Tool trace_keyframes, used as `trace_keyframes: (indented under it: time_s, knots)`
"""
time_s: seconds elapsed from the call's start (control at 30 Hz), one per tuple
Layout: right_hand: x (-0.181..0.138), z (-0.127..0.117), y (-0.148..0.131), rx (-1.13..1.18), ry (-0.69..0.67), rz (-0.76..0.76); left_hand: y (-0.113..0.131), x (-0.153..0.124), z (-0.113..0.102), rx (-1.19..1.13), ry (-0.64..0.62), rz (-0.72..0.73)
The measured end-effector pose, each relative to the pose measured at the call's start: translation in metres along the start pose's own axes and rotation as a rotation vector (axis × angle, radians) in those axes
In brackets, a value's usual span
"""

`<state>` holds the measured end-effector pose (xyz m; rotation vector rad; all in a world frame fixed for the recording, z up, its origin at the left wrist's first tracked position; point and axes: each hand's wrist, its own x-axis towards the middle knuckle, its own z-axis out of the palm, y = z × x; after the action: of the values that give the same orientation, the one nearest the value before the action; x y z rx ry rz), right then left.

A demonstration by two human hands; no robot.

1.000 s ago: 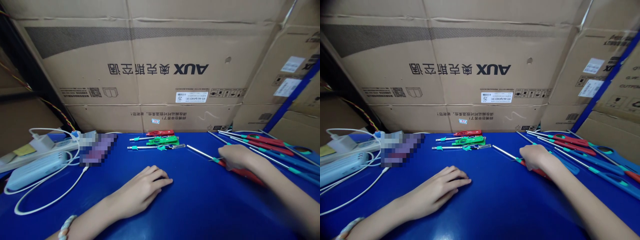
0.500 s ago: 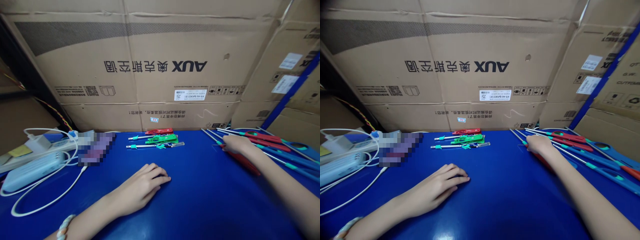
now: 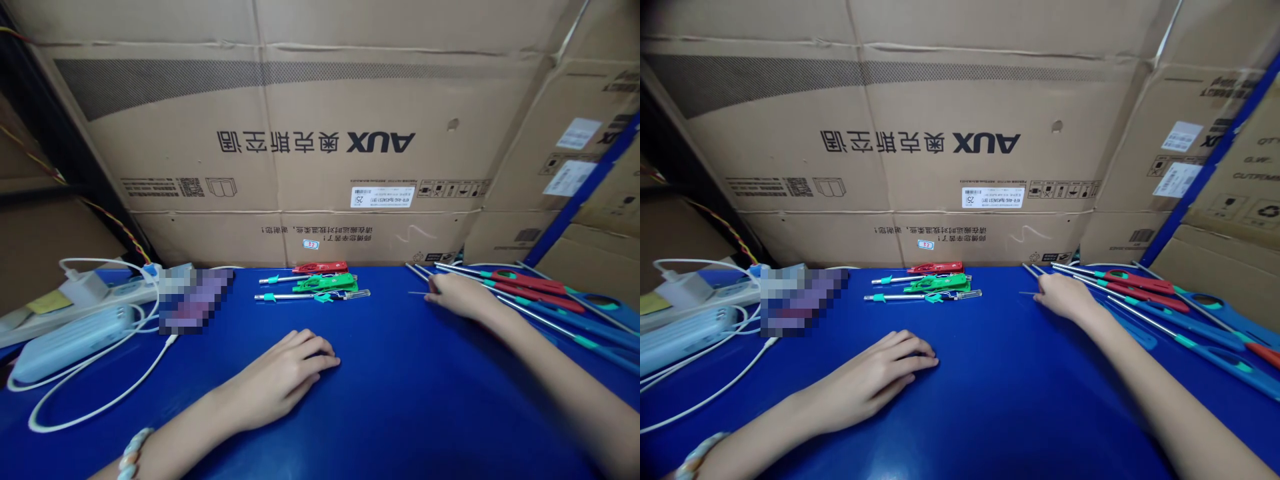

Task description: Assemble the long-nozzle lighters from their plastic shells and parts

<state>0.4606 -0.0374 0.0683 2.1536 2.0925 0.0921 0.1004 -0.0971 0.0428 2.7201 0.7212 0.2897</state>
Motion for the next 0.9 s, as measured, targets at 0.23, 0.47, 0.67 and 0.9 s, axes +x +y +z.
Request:
trace_keyframes:
  time_s: [0.23,0.47,0.67,0.9]
  knots:
    - [-0.008,0.011,-0.042,-0.012,0.047,-0.146,-0.002,0.002,0.000,0.000,0.010,0.047]
    - [-0.007,0.022,-0.057,-0.011,0.198,-0.224,-0.003,0.003,0.000,0.014,0.055,0.037]
    - [-0.005,0.030,-0.057,0.011,0.263,-0.291,-0.028,0.015,-0.004,0.125,0.196,-0.069]
    - [0.008,0.036,-0.037,0.134,0.305,-0.430,-0.083,0.055,-0.015,0.175,0.354,-0.147]
